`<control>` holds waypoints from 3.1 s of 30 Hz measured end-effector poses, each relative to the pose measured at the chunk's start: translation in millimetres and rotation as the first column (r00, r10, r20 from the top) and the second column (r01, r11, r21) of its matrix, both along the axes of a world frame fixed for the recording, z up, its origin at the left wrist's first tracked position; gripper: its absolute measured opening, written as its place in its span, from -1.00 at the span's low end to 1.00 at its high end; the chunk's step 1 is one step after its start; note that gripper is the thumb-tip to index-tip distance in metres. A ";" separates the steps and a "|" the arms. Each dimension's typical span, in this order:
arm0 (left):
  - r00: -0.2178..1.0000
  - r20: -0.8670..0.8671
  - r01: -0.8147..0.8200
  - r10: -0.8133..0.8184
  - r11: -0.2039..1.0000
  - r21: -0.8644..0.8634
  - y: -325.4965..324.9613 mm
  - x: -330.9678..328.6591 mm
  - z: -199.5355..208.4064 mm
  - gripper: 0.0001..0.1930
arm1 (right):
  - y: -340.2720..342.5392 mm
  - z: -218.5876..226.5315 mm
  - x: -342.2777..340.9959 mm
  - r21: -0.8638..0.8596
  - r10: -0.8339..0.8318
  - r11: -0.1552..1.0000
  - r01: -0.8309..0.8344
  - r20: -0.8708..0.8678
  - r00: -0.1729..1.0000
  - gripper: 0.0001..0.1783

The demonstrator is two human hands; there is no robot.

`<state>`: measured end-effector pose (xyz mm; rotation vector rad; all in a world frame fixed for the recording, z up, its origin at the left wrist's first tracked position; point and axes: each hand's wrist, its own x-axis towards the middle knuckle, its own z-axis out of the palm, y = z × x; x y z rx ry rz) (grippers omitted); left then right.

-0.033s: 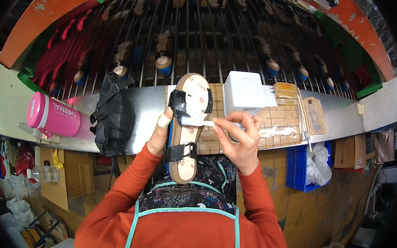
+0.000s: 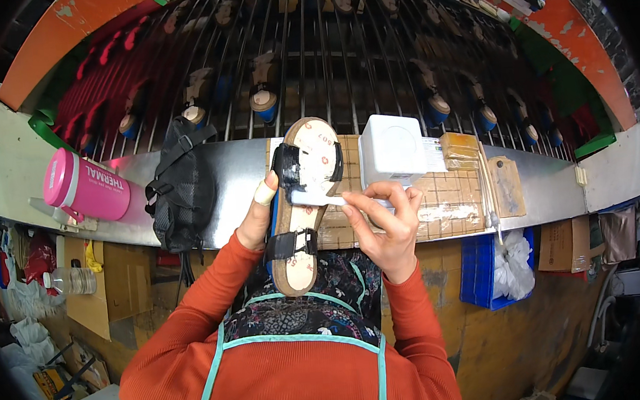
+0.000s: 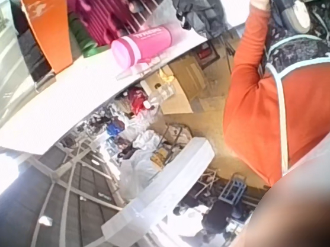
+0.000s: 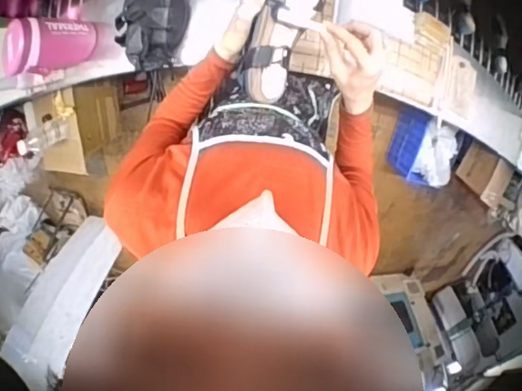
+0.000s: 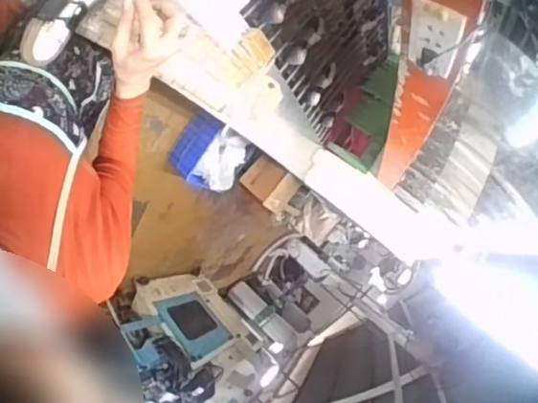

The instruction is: The person repeatedly applies a white adhesive to the sole and strap areas of a blue and beige sandal using a small brush. The sandal is rotated and repositioned frequently to access different sections. The person then places the sandal on a drying rack and retrieves another sandal to continue the process.

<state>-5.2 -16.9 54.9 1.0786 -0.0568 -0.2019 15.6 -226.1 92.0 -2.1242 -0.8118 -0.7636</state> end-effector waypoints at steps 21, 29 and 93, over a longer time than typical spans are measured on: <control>0.964 -0.068 -0.263 0.258 0.962 -0.076 -1.1 -0.4 -6.6 -0.33 | 25.9 -20.4 -22.1 0.190 -0.051 0.976 0.104 -0.265 0.963 -0.81; 0.973 -0.001 -0.229 0.230 0.969 0.092 7.9 -5.4 -7.3 -0.33 | 33.6 -12.1 -13.6 0.037 -0.178 0.983 0.179 -0.011 0.984 -0.72; 0.857 0.016 -0.508 0.515 0.841 0.186 45.1 22.2 -16.7 -0.36 | 25.3 -26.3 -27.6 0.036 0.031 0.999 -0.019 -0.346 0.938 -0.80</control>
